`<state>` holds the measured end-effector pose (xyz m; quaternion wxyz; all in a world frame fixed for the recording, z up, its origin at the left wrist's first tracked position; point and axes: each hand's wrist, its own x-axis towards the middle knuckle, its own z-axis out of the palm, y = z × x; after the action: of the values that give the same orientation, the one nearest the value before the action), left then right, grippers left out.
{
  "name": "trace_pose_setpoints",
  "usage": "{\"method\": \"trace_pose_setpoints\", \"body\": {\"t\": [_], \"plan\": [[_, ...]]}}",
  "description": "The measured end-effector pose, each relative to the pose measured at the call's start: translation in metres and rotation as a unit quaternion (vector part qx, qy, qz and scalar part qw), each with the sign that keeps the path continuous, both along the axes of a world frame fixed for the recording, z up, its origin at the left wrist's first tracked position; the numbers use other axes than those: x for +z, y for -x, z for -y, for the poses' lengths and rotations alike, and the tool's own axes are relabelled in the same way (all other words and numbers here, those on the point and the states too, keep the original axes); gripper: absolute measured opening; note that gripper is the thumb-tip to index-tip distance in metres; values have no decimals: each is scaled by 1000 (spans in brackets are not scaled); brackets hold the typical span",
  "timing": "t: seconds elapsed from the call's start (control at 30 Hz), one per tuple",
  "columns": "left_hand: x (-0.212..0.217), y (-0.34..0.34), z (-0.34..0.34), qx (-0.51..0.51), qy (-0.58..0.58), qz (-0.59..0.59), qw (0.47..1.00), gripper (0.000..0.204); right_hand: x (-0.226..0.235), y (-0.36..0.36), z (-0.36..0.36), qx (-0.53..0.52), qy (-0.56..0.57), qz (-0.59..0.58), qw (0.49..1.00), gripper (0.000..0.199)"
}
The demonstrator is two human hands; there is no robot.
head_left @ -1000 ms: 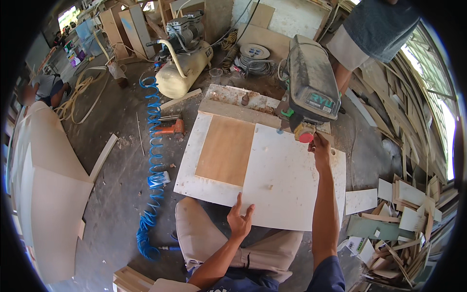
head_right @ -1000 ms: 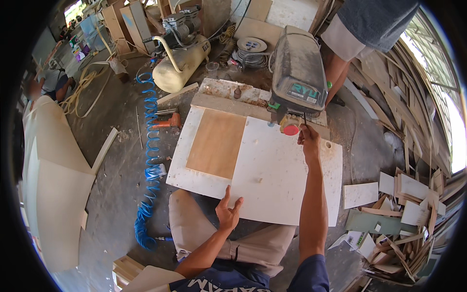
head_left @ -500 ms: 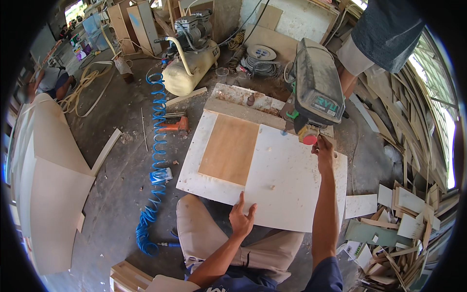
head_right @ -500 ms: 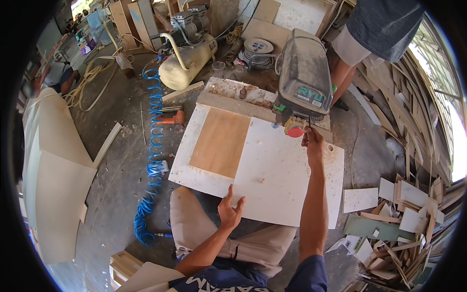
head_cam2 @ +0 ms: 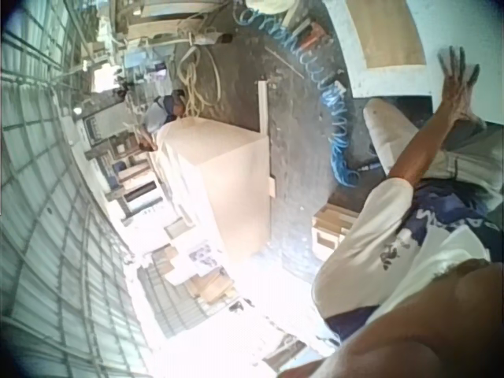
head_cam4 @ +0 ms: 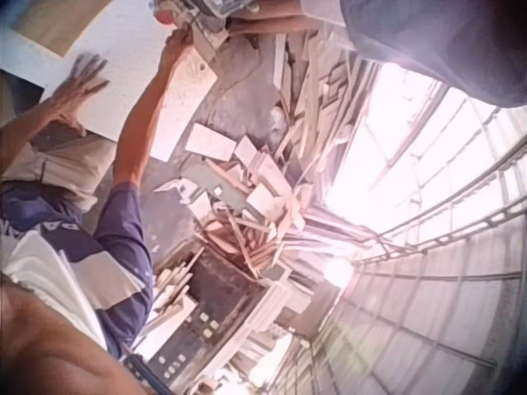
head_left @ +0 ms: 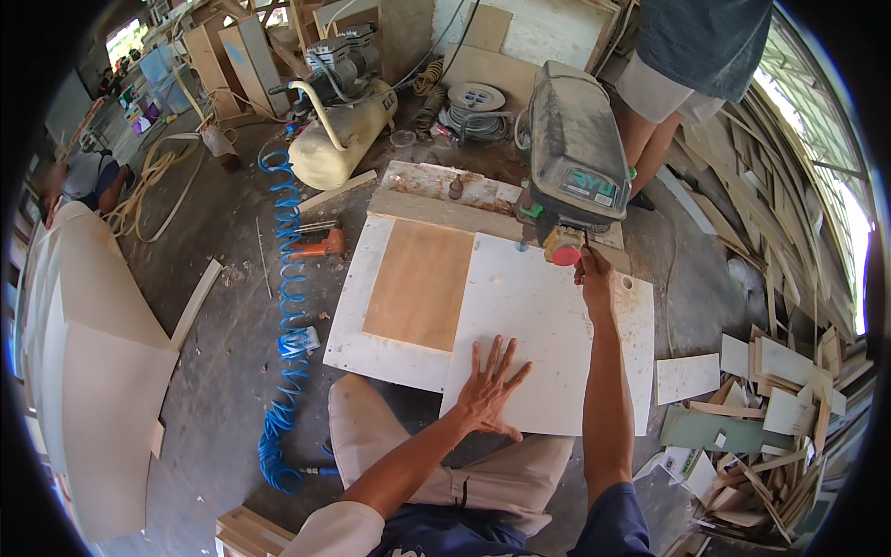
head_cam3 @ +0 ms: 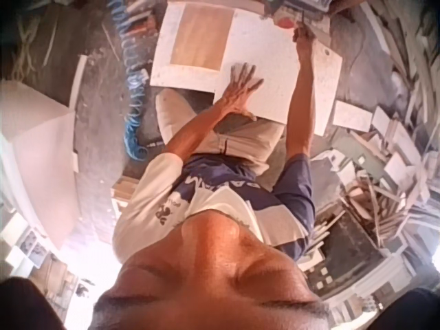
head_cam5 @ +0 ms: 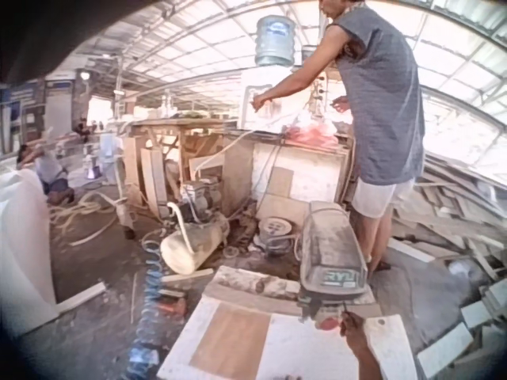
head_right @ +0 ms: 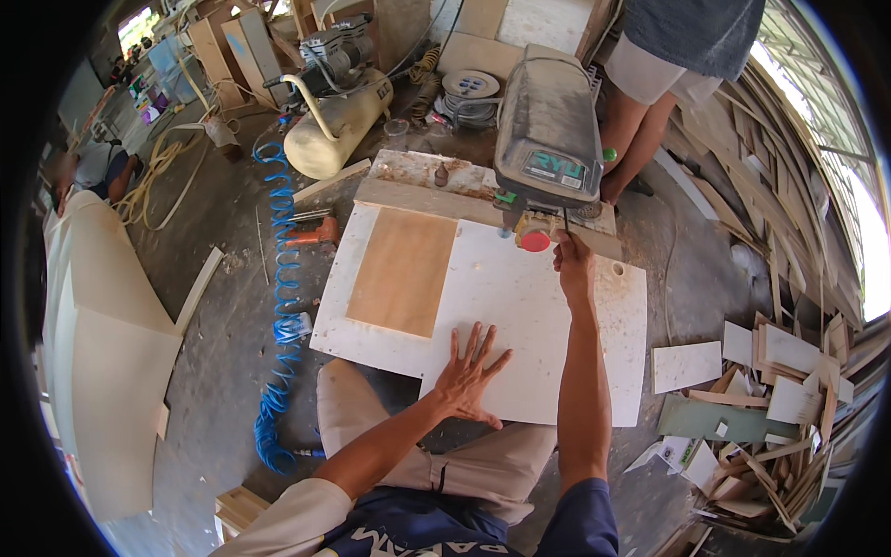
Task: The person uses a drill press to drill two holes into a white wooden board, then brushes away wood shavings by hand and uses a nozzle to blow off the remaining debris.
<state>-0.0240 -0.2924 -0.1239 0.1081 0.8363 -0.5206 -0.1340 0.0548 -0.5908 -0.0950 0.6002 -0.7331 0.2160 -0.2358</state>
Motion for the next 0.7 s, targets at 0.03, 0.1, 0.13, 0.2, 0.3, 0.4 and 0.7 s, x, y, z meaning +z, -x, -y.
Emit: {"method": "trace_pose_setpoints", "body": {"t": [0.03,0.1,0.13,0.2,0.3,0.4,0.7], "plan": [[6,0,1,-18,-39,15,999,142,-1,2,2,1,8,2,1000,29],[-3,2,4,-10,-44,36,998,149,-1,0,0,4,23,1,1000,29],[-8,4,5,-6,-47,47,998,153,-2,1,-2,3,30,-6,1000,30],[-8,6,8,4,-55,35,998,152,1,3,1,5,46,-15,999,30],[-11,6,9,14,-49,24,998,153,6,6,5,14,57,-27,998,31],[-2,5,11,9,-68,26,997,147,7,6,8,-3,59,-37,998,30],[-32,-35,27,133,-13,17,991,109,-38,-32,22,-71,299,-72,949,23]]}}
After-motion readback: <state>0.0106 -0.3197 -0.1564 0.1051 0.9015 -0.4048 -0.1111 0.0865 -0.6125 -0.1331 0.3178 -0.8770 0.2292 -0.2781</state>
